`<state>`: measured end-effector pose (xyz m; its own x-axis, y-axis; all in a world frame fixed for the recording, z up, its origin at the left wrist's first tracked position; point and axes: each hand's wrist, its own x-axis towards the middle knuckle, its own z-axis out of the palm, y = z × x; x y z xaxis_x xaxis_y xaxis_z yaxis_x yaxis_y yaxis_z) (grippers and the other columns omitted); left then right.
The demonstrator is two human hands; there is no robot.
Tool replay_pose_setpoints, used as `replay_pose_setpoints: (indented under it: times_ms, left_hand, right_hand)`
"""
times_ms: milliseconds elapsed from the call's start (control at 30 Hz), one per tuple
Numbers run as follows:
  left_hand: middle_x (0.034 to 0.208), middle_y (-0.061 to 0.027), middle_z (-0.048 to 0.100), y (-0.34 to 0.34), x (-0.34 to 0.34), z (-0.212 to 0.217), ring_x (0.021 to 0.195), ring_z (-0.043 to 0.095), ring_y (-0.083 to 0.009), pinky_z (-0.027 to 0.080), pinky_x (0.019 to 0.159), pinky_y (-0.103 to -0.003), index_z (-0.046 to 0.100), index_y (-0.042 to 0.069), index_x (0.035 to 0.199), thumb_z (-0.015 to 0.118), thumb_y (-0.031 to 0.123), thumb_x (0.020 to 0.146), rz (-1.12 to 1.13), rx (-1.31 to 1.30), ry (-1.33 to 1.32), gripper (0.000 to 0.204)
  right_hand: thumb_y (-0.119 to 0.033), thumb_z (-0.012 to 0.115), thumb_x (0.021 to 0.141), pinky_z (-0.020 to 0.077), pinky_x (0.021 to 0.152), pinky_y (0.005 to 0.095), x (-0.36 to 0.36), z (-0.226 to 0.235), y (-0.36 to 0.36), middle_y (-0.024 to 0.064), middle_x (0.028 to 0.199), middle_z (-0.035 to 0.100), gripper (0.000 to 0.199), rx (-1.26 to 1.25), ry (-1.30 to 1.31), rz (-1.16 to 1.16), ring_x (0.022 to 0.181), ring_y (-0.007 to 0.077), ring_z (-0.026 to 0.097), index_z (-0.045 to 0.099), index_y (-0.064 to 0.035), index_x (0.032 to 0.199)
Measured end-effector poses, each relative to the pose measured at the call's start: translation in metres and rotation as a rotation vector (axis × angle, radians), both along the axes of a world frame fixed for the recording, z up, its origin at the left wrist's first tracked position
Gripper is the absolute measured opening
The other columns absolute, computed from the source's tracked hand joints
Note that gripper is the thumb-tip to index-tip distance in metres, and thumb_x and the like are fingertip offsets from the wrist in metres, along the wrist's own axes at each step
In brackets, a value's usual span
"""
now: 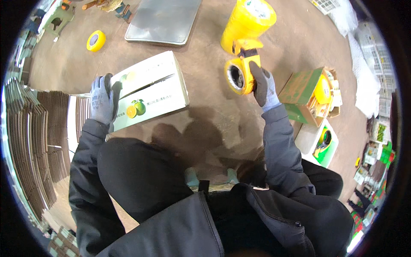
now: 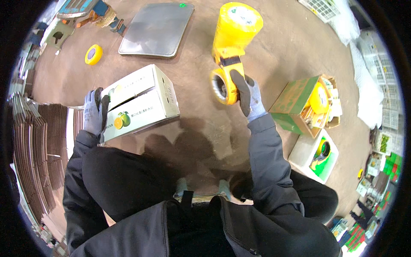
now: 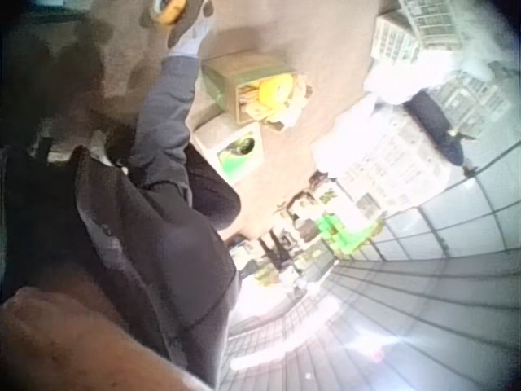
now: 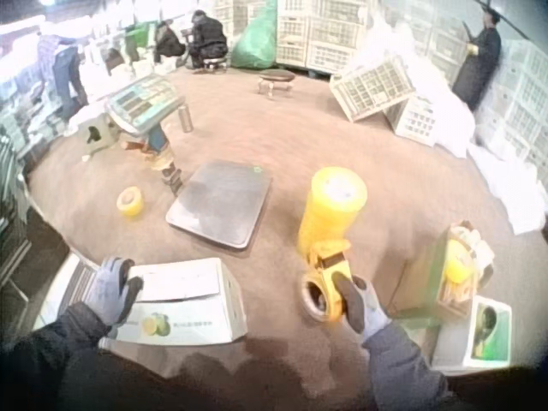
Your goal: The person assembles flat-packed cardboard boxes and seals them with a handheld tape dispenser. They repeatedly pick up a box, fold it into shape, and apply tape to the seams before placing the finished box aside.
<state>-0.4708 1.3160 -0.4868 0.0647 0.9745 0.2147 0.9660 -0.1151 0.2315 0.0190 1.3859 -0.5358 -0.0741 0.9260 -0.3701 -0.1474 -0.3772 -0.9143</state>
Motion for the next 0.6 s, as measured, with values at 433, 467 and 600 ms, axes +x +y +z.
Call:
replay_pose_setpoints:
  times_ms: [433,467,600]
  left_hand:
    - [0.114,-0.0138,0.058,-0.010,0.024,0.013,0.109,0.056,-0.0316,0.043,0.092,-0.048,0.057,0.008,0.118,0.069,0.031,0.089,0.123,-0.015,0.059,0.039]
    - [0.114,-0.0134,0.058,-0.009,0.024,0.012,0.110,0.056,-0.0314,0.043,0.093,-0.048,0.057,0.008,0.118,0.069,0.030,0.088,0.142,-0.102,0.066,0.039]
    - [0.112,-0.0126,0.058,-0.012,0.022,0.018,0.109,0.056,-0.0314,0.043,0.092,-0.047,0.058,0.009,0.117,0.069,0.028,0.088,0.145,-0.057,-0.007,0.036]
  right_hand:
    - [-0.047,0.067,0.098,0.0582,0.091,0.0327,-0.155,0.138,0.029,0.0106,0.115,0.072,0.057,0.199,0.403,0.576,0.103,0.0201,0.070,0.064,0.0014,0.127]
    - [-0.048,0.068,0.097,0.0579,0.088,0.0308,-0.172,0.124,0.029,0.0096,0.114,0.072,0.057,0.273,0.114,0.734,0.099,0.0190,0.070,0.066,0.0014,0.125]
    - [-0.053,0.070,0.094,0.0551,0.085,0.0274,-0.188,0.100,0.037,0.0060,0.109,0.073,0.061,0.227,-0.078,0.878,0.096,0.0133,0.067,0.069,0.0016,0.121]
